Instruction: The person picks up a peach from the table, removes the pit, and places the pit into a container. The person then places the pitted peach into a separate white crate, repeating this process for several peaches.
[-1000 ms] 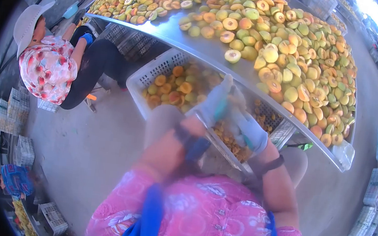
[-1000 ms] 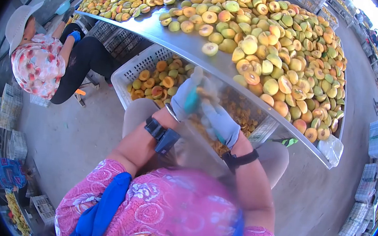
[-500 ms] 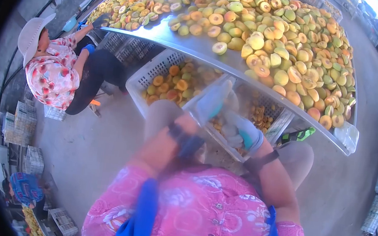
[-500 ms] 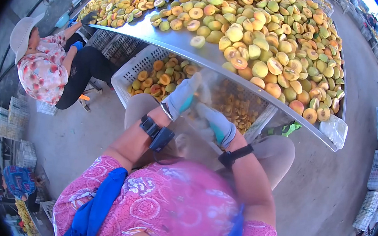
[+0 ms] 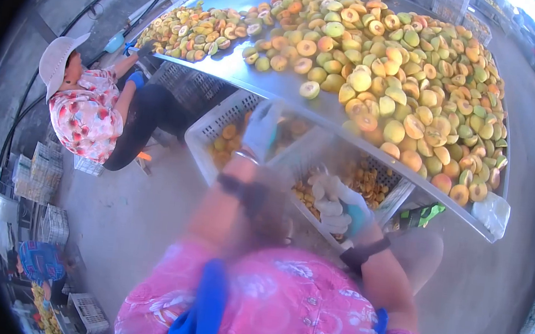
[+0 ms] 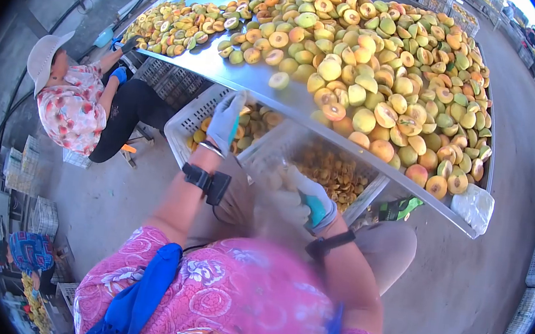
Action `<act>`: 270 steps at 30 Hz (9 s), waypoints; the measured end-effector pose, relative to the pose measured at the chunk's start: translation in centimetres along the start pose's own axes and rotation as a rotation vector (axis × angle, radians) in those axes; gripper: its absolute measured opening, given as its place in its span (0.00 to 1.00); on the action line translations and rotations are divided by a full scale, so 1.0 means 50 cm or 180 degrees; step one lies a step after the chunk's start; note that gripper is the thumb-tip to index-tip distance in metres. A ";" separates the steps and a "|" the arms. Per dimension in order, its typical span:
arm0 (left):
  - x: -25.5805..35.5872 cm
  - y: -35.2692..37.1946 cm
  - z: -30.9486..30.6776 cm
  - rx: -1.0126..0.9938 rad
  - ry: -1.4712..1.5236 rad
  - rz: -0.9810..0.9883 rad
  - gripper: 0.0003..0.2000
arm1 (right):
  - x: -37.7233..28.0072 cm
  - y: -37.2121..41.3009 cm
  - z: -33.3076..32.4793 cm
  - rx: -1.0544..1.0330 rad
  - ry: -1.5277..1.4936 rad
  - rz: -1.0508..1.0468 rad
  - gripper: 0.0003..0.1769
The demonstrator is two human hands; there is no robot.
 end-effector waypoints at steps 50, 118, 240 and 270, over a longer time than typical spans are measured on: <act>-0.101 0.149 0.233 -0.0757 0.2640 -0.1225 0.20 | -0.148 0.055 -0.006 0.2793 0.4702 -0.2186 0.22; -0.035 0.186 0.236 -0.0859 0.1122 -0.1170 0.26 | -0.077 0.022 -0.096 0.2336 0.2987 -0.1138 0.27; -0.104 0.193 0.279 -0.0967 0.1616 -0.0615 0.17 | -0.104 0.066 -0.082 0.3050 0.3740 -0.1668 0.31; -0.176 0.170 0.198 -0.0865 -0.0103 0.0176 0.31 | -0.003 0.067 -0.070 0.1220 0.1074 -0.0040 0.17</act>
Point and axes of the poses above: each hand's wrist, its own y-axis away from the middle knuckle, its own z-axis out of the palm, x = y × z, the point moved 7 cm from there along -y, towards the middle knuckle, and after that the axes turned 6 degrees about x, right-handed, at the moved point
